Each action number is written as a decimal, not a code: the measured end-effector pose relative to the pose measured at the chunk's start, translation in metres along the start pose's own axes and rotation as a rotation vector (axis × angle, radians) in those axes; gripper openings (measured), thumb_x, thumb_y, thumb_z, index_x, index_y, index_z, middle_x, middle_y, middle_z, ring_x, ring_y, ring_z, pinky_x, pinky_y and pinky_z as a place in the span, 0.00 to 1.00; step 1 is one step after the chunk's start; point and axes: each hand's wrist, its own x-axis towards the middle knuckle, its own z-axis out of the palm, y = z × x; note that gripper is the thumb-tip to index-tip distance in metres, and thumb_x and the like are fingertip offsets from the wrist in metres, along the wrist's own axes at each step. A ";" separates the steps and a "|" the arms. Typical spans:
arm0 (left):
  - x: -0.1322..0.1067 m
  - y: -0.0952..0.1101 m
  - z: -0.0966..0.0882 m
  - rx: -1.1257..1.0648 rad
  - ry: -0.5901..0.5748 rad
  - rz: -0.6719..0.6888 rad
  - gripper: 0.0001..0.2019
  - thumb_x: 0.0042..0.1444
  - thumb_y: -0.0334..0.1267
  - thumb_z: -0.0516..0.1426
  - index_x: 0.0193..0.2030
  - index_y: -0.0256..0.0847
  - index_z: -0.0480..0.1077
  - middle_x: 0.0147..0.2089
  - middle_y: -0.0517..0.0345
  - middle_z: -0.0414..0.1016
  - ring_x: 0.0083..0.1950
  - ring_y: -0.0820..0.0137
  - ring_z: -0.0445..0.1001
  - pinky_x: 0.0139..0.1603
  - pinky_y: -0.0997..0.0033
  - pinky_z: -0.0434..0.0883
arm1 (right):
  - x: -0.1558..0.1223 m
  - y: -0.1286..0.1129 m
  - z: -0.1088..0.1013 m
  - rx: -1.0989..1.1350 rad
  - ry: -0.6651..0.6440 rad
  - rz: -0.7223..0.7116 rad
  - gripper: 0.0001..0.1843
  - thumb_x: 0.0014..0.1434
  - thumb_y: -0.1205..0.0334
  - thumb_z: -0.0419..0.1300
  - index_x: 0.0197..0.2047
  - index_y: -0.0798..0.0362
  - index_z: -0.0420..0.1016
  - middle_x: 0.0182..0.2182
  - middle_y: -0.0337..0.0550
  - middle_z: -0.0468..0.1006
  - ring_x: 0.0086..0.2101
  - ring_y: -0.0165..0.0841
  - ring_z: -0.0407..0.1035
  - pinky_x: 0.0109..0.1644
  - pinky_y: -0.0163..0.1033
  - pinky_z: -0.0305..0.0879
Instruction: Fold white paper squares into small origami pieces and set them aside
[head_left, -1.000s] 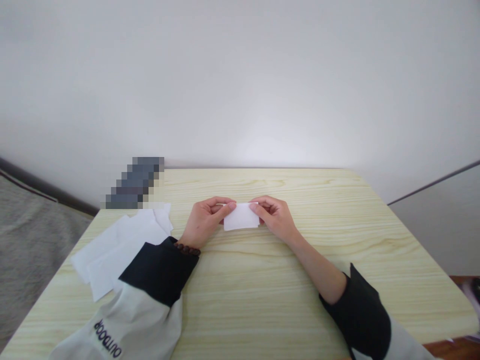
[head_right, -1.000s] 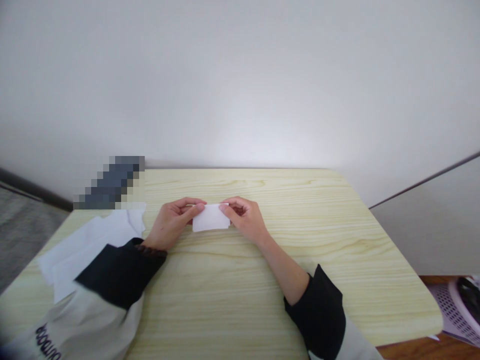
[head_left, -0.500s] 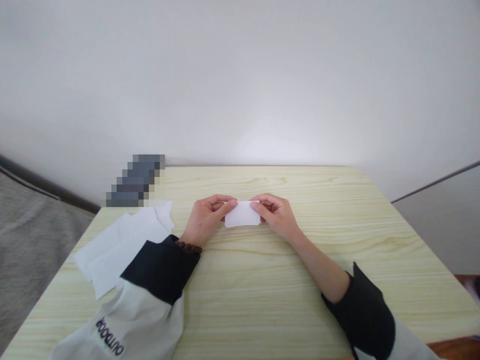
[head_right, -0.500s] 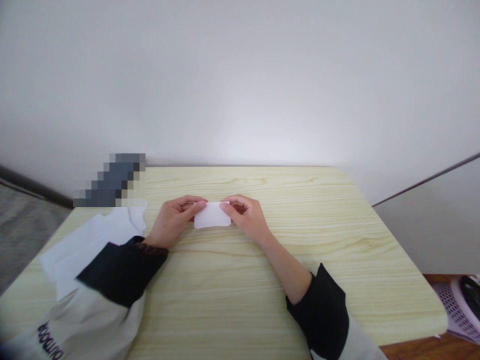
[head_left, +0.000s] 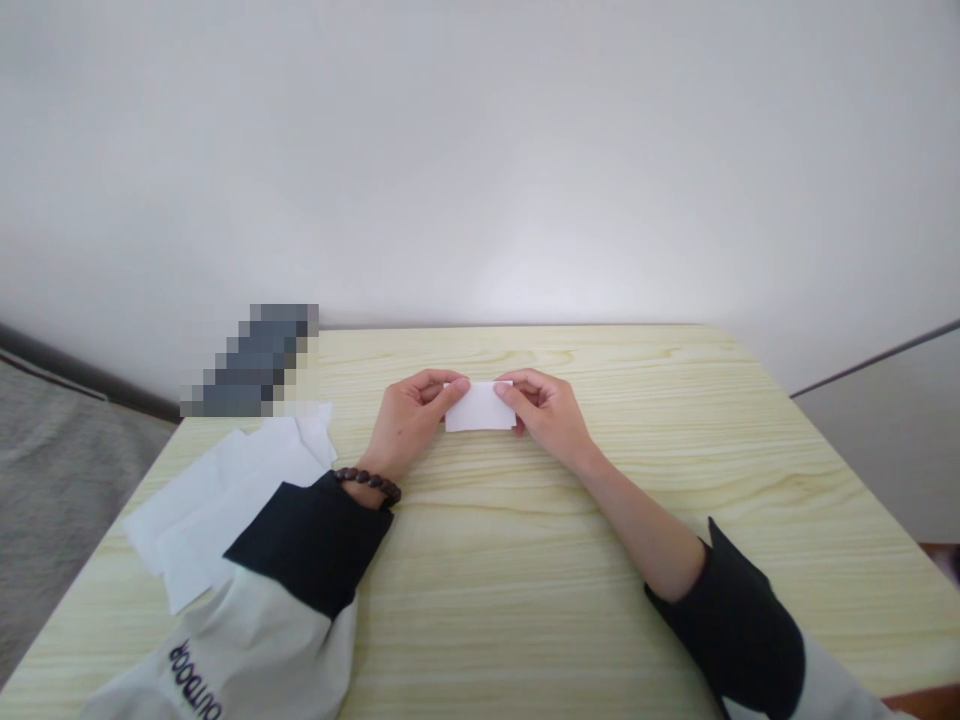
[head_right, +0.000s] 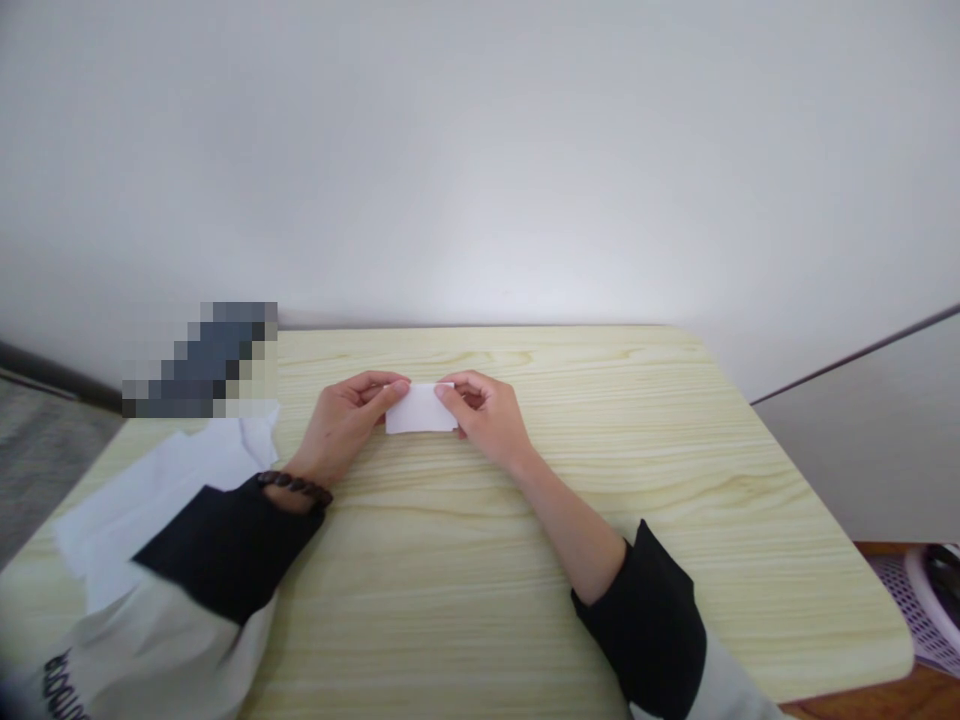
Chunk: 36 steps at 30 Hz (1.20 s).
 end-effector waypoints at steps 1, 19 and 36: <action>0.000 -0.001 0.000 -0.016 -0.008 -0.009 0.21 0.45 0.53 0.63 0.36 0.36 0.74 0.30 0.55 0.78 0.31 0.69 0.73 0.31 0.74 0.69 | 0.000 0.000 0.000 0.006 0.005 0.008 0.15 0.53 0.50 0.61 0.34 0.54 0.75 0.22 0.37 0.74 0.17 0.25 0.63 0.17 0.30 0.61; -0.006 -0.002 -0.003 -0.090 -0.033 -0.085 0.19 0.45 0.51 0.64 0.36 0.37 0.76 0.30 0.56 0.79 0.29 0.71 0.72 0.29 0.75 0.67 | -0.006 0.002 0.000 0.050 -0.012 0.036 0.12 0.53 0.53 0.62 0.33 0.53 0.75 0.21 0.36 0.74 0.19 0.25 0.64 0.20 0.30 0.62; -0.008 -0.004 -0.005 -0.135 -0.059 -0.079 0.16 0.46 0.48 0.65 0.36 0.38 0.77 0.33 0.56 0.80 0.31 0.72 0.72 0.30 0.77 0.68 | -0.009 0.000 -0.001 0.097 -0.026 0.037 0.12 0.50 0.54 0.65 0.32 0.53 0.75 0.22 0.36 0.74 0.21 0.26 0.66 0.22 0.30 0.63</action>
